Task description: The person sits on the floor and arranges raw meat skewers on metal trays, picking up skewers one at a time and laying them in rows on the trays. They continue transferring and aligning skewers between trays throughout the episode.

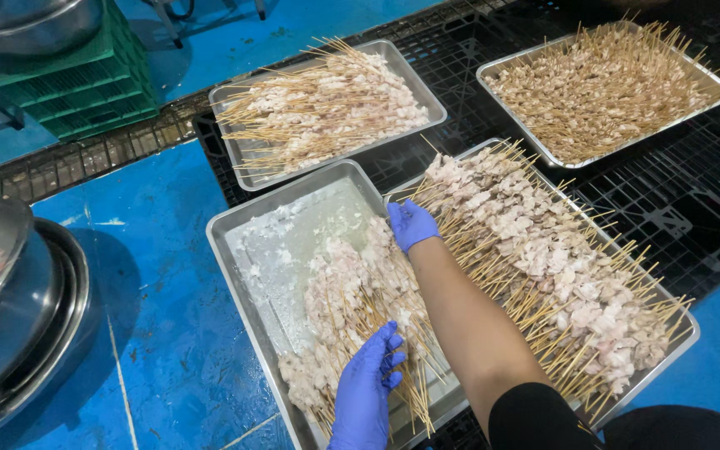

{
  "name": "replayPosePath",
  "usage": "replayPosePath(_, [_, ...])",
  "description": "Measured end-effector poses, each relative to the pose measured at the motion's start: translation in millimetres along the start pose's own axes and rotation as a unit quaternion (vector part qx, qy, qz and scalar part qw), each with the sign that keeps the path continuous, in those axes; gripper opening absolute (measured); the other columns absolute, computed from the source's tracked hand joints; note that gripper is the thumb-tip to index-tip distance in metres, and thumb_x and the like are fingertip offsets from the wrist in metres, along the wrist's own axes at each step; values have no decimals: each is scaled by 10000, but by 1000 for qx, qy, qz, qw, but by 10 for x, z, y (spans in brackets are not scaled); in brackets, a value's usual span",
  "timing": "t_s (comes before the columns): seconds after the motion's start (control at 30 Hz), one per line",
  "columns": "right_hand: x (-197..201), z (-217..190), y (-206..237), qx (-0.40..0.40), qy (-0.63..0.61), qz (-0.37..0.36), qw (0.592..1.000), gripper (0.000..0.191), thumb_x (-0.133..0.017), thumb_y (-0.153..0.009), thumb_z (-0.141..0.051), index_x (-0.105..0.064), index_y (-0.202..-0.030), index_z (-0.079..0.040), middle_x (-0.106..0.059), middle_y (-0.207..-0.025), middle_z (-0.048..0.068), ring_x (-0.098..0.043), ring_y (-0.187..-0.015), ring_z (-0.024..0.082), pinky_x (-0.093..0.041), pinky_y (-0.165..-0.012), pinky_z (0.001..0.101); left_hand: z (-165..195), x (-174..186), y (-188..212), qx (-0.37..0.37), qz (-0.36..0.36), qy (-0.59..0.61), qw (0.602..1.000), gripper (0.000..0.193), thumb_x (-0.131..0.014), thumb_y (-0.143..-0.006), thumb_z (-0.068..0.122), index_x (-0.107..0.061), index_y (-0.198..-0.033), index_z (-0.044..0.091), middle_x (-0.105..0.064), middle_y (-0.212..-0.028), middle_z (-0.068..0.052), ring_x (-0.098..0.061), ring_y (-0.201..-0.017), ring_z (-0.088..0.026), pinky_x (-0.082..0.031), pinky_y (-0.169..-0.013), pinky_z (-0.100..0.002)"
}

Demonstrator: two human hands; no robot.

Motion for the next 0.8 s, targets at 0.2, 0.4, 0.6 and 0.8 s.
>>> replayPosePath(0.2, [160,183,35,-30,28,39,998,415,-562,-1047,-206,-541,-1193,182,-653,-1153,279,-693,-1035,340,-633,-869,329,62,58,-31,-28,19,6,999,481,-588,-946,401,-728,-1323,137,-720,-1107,-22,-603,-931,-130,-445,-784,-291])
replayPosePath(0.4, [-22,718,1216,-127,352,-66,925,329,-625,-999,-262,-626,-1166,20,-687,-1050,130,-687,-919,217,-558,-774,292,456,320,29,-131,69,-85,985,479,-528,-974,396,-677,-1353,145,-746,-1089,-43,-648,-940,-125,-494,-809,-272])
replayPosePath(0.6, [265,0,3271,-186,755,-62,626,417,-604,-894,-423,-728,-1141,-110,-779,-858,29,-685,-619,139,-535,-545,255,1030,360,175,-224,50,-236,944,412,-577,-969,307,-711,-1292,90,-793,-908,-87,-723,-848,-158,-534,-784,-296])
replayPosePath(0.8, [828,-550,3771,-101,706,-106,692,294,-732,-856,-173,-726,-1116,-38,-795,-932,104,-766,-837,127,-585,-749,246,1841,-767,-838,-394,-14,-458,797,321,-684,-923,340,-767,-1054,60,-780,-985,-131,-760,-897,-222,-563,-816,-329])
Point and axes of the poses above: each hand's wrist, its own y-axis away from the middle knuckle, its own x-axis out of the back of the hand, z = x × y, the point moved 9 cm from there along -y, towards the middle knuckle
